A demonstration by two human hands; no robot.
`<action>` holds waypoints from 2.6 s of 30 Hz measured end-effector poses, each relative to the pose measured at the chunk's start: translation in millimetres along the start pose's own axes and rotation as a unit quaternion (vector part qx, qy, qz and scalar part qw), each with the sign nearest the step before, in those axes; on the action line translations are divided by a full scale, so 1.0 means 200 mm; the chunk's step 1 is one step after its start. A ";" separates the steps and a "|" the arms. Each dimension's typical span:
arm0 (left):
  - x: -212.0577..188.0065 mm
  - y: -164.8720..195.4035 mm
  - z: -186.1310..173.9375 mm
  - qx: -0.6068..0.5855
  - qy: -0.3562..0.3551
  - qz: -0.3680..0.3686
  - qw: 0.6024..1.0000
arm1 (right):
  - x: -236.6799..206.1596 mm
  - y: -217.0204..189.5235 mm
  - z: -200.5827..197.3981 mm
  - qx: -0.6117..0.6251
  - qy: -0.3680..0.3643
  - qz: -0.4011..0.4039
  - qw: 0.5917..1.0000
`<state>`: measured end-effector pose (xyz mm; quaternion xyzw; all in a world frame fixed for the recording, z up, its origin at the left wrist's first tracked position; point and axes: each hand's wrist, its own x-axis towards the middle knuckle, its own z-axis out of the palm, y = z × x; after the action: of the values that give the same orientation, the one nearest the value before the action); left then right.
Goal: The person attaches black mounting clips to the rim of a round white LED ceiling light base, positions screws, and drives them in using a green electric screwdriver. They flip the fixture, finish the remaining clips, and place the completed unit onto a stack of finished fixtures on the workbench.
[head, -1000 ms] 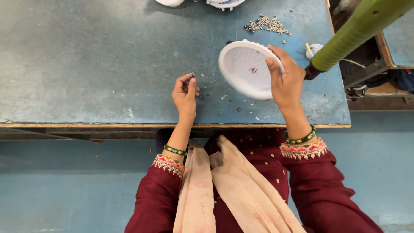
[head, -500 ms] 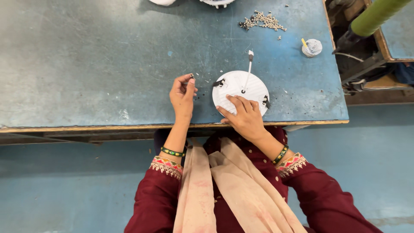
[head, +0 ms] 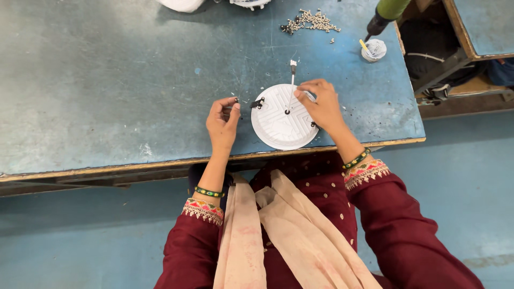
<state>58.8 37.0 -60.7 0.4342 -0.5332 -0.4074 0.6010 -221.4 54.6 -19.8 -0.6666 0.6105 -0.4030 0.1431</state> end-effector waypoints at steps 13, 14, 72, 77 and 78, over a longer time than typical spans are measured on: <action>0.04 -0.03 -0.02 -0.038 -0.016 -0.060 0.997 | 0.01 -0.15 0.11 0.038 0.012 0.064 0.997; 0.04 -0.03 -0.02 -0.036 -0.018 -0.061 0.997 | 0.00 -0.16 0.12 0.038 0.019 0.052 0.998; 0.19 0.30 0.38 0.310 -0.371 0.039 0.875 | 0.13 0.15 0.21 0.163 -0.120 0.096 0.975; 0.19 0.34 0.41 0.345 -0.375 0.014 0.860 | 0.12 0.17 0.21 0.153 -0.117 0.090 0.977; 0.20 0.35 0.42 0.356 -0.376 0.020 0.855 | 0.12 0.17 0.21 0.147 -0.116 0.088 0.978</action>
<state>-18.7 13.0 22.8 0.4214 -0.8355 -0.3106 0.1670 -216.6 12.1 -61.9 -0.6243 0.5803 -0.3941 0.3438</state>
